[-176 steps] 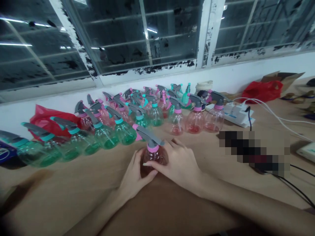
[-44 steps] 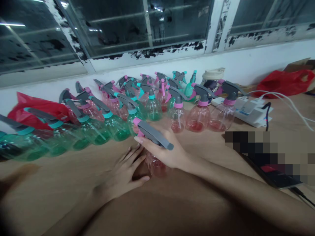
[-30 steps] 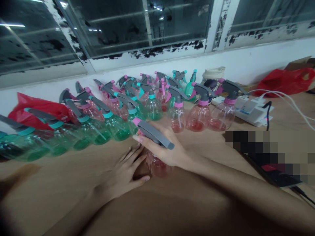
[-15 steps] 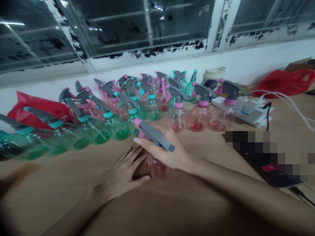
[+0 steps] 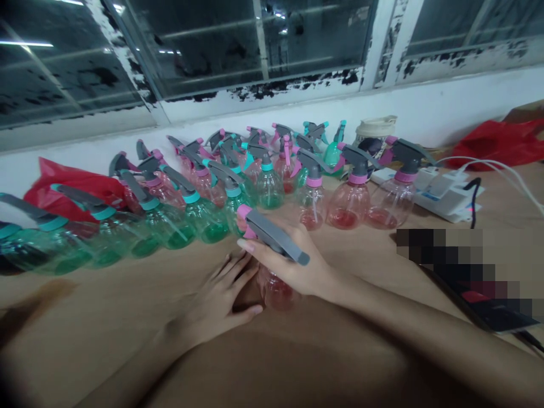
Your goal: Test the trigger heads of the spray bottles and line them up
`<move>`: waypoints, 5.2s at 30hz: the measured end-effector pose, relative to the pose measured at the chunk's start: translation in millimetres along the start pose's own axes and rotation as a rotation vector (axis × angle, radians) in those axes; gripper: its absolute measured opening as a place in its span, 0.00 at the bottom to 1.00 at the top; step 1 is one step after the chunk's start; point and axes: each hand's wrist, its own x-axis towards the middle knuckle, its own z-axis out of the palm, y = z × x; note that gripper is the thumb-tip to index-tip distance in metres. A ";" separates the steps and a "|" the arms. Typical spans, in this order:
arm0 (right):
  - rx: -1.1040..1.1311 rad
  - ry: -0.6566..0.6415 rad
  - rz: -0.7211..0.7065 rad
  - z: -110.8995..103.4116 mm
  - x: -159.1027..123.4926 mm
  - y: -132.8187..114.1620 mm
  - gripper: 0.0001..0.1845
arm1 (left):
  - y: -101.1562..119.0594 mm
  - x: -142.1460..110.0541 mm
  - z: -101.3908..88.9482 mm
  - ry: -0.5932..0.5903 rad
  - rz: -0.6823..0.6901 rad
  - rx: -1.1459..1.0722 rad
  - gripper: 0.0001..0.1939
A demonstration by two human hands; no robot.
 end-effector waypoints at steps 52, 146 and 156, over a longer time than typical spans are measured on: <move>0.079 -0.071 -0.009 -2.6 -0.8 5.9 0.07 | 1.2 -2.3 0.4 0.006 -0.002 -0.016 0.39; -0.744 0.173 -0.039 -28.7 40.1 57.4 0.32 | 1.0 -2.6 -1.1 0.006 -0.021 -0.015 0.37; -0.860 0.443 0.113 -83.3 17.1 51.0 0.24 | -1.8 -1.2 0.1 0.021 -0.012 0.029 0.36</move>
